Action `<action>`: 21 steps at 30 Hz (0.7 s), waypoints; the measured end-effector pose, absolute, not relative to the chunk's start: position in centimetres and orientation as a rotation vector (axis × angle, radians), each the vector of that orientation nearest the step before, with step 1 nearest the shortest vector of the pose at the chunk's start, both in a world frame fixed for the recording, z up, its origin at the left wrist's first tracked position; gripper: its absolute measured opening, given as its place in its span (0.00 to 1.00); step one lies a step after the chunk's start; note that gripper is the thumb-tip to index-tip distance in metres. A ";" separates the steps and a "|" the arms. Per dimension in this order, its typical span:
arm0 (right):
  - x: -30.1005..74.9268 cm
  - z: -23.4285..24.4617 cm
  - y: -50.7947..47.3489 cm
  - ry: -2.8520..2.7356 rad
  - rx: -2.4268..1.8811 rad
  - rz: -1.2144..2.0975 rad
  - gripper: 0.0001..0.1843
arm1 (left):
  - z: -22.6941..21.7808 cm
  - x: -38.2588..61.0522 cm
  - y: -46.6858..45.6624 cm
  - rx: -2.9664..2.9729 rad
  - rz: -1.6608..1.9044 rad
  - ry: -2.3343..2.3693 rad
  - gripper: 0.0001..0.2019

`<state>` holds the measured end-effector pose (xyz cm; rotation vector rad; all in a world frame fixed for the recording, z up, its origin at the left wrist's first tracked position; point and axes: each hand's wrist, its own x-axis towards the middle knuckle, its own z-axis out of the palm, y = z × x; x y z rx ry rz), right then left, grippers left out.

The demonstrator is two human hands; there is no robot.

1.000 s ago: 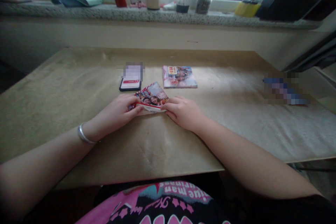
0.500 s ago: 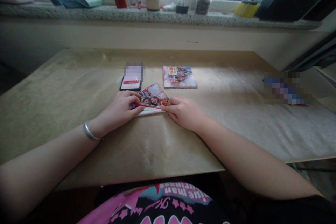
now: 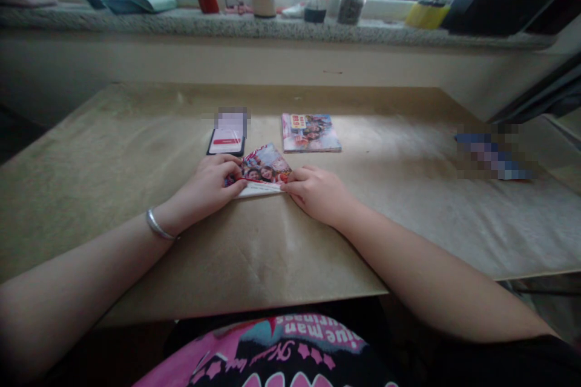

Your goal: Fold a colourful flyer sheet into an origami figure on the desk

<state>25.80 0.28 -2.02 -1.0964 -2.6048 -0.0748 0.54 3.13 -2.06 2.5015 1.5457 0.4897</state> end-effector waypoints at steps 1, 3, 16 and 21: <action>25.8 -2.0 0.3 -2.609 -1.100 -0.068 0.14 | -2.0 0.5 3.1 2.503 0.486 1.547 0.11; 25.8 -2.1 0.3 -2.616 -1.107 -0.056 0.14 | -2.0 0.6 3.1 2.504 0.474 1.555 0.11; 25.8 -2.1 0.2 -2.631 -1.132 -0.051 0.14 | -1.8 0.4 2.8 2.471 0.535 1.598 0.13; 26.1 -2.0 0.2 -2.629 -1.129 -0.045 0.14 | -1.5 0.2 2.3 2.518 0.483 1.569 0.12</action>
